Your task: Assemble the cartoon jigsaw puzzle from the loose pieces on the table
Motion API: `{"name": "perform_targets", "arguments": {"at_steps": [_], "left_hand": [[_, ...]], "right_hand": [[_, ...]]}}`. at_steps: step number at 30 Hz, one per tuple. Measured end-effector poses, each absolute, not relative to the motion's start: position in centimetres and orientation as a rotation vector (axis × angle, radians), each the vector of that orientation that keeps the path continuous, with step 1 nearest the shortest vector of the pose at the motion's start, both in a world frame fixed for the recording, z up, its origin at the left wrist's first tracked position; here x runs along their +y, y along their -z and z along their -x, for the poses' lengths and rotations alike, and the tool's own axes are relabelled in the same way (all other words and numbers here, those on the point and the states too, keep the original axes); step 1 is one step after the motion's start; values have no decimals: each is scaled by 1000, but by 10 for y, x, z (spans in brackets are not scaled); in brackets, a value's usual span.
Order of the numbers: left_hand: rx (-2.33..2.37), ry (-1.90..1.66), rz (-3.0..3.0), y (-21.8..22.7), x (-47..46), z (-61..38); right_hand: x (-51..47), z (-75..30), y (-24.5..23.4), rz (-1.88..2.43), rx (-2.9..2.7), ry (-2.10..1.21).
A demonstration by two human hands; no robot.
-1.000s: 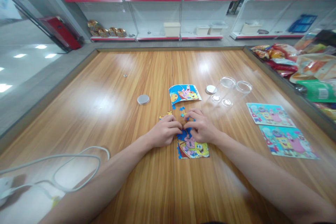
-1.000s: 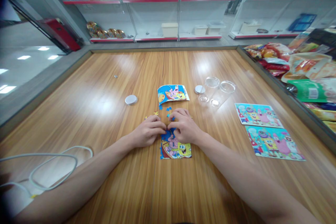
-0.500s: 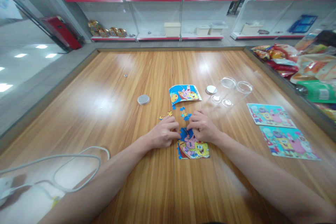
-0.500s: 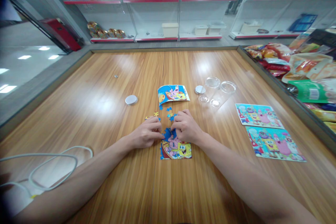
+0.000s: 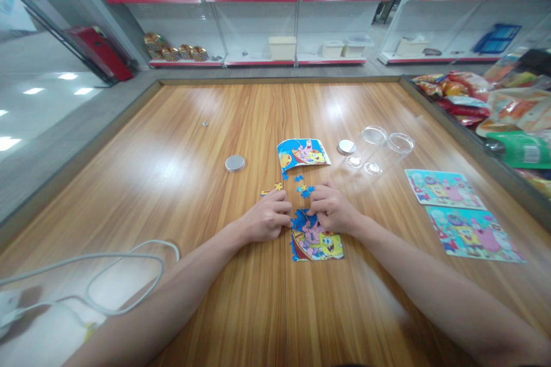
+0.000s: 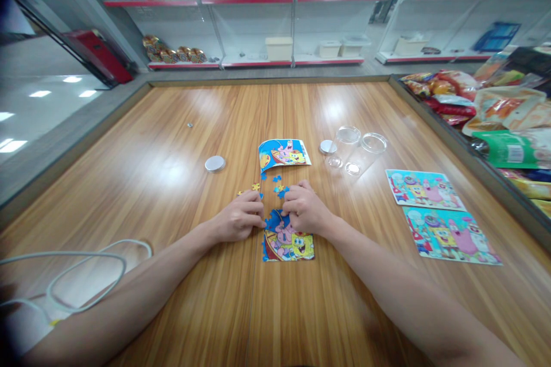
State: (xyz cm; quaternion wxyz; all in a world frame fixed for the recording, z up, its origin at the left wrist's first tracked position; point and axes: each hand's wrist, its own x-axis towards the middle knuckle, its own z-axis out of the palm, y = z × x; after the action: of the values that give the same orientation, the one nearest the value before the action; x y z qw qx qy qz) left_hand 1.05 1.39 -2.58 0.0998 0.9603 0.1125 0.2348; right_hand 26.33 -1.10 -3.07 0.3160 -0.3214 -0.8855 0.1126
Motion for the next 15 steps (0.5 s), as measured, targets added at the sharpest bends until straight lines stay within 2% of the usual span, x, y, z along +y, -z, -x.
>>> {"name": "perform_targets", "arguments": {"at_steps": [15], "left_hand": [[335,-681,-2854,28,13,-13]], "right_hand": [[-12,-262,28,766,-2403,-341]]}}
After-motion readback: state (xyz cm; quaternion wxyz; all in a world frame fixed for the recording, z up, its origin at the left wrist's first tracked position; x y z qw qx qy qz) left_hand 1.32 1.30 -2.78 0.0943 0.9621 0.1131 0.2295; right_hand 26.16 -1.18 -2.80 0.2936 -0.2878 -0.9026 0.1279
